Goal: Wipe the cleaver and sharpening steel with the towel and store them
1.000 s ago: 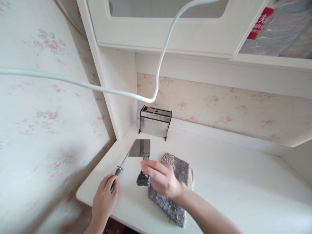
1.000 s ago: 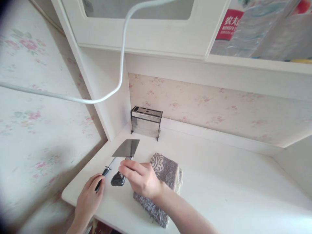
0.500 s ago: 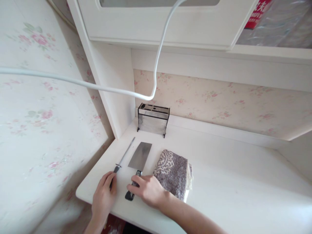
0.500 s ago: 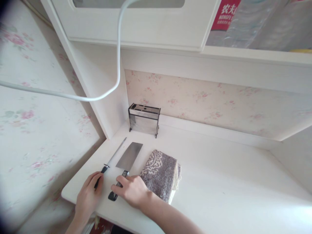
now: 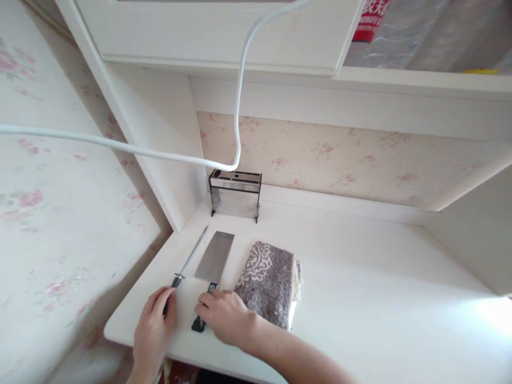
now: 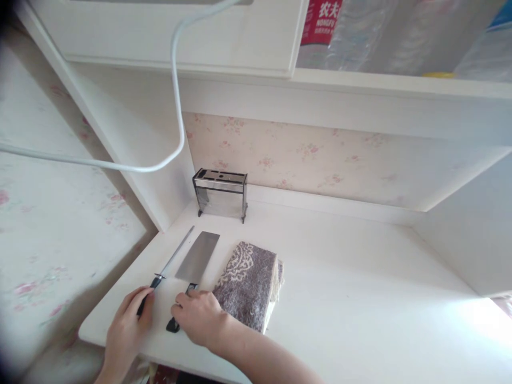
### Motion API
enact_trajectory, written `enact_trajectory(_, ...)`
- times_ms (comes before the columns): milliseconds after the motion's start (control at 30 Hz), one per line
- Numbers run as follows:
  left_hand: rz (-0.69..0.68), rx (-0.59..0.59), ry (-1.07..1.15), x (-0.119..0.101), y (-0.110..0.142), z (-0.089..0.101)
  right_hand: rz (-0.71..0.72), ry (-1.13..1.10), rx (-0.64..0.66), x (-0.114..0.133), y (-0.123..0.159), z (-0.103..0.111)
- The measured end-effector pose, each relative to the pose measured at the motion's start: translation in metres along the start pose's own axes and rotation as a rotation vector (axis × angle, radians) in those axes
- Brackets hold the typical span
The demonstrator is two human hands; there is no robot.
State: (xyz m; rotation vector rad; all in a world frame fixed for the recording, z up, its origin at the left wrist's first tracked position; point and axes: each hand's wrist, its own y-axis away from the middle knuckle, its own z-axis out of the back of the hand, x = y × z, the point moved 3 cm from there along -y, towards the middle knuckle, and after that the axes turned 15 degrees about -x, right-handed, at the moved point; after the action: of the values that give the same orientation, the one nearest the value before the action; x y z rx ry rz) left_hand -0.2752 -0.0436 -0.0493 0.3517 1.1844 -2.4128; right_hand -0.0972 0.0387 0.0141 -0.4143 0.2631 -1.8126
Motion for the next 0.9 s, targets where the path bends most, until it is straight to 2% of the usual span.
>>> enact_trajectory(167, -0.086, -0.070, 0.057, -0.003, -0.003, -0.001, -0.102, -0.103, -0.161, -0.003, 0.022, 0.024)
enact_trajectory(300, -0.181, -0.148, 0.037, -0.012, -0.009, 0.004, -0.315, -0.130, -0.340, -0.022, 0.055, 0.045)
enact_trajectory(367, -0.226, -0.193, 0.010, -0.019, -0.011, 0.009, -0.438, -0.082, -0.384, -0.036, 0.077, 0.050)
enact_trajectory(467, -0.273, -0.253, 0.047, -0.041, -0.011, 0.017, -0.502, -0.028, -0.390, -0.054, 0.114, 0.050)
enact_trajectory(567, -0.306, -0.238, 0.208, -0.081, -0.004, 0.018, -0.483, -0.049, -0.378, -0.059, 0.146, 0.050)
enact_trajectory(667, -0.286, -0.089, 0.399, -0.131, 0.011, 0.007, -0.522, -0.086, -0.410, -0.056, 0.164, 0.057)
enact_trajectory(767, -0.124, 0.184, 0.494, -0.174, 0.028, -0.014, -0.548, -0.132, -0.465, -0.054, 0.174, 0.069)
enact_trajectory(833, 0.013, 0.395, 0.530, -0.191, 0.038, -0.029, -0.603, -0.132, -0.519, -0.059, 0.184, 0.076)
enact_trajectory(900, 0.118, 0.552, 0.520, -0.199, 0.047, -0.040, -0.719, -0.073, -0.614, -0.070, 0.202, 0.080)
